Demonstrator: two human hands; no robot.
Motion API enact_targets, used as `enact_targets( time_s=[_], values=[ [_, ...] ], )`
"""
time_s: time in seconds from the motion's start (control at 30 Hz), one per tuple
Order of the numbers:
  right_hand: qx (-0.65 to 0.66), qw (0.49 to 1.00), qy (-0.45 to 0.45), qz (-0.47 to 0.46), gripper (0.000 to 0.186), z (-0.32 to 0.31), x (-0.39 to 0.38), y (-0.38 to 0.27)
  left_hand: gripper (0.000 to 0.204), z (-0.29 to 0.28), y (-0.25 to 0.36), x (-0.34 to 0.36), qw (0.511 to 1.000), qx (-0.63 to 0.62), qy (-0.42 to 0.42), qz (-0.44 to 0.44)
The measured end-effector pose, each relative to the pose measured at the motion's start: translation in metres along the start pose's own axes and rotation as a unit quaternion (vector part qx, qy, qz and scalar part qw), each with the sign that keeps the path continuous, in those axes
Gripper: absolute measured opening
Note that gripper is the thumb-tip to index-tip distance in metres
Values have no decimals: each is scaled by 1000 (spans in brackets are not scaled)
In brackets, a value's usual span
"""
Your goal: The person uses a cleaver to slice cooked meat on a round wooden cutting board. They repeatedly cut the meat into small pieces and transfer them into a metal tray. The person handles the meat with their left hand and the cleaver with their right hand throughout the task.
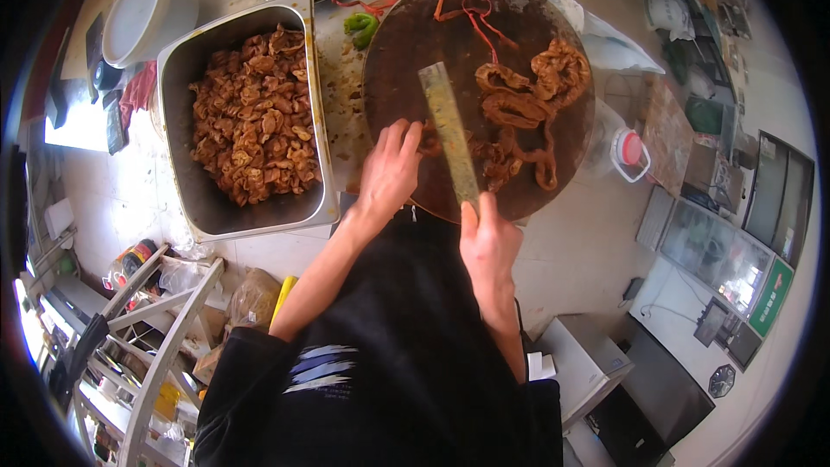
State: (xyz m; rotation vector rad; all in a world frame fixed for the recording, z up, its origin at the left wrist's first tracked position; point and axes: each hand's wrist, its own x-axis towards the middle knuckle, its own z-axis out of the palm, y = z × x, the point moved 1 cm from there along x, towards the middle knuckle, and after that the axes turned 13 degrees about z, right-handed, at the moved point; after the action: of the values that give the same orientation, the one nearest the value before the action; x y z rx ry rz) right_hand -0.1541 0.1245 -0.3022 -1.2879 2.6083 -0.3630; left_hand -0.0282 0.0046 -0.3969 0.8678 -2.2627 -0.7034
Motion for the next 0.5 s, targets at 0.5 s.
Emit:
enact_targets(
  time_s=[0.5],
  values=[
    [-47, 999, -19, -12, 24, 11, -2, -6, 49, -6, 4, 2, 995, 68, -59, 50]
  ],
)
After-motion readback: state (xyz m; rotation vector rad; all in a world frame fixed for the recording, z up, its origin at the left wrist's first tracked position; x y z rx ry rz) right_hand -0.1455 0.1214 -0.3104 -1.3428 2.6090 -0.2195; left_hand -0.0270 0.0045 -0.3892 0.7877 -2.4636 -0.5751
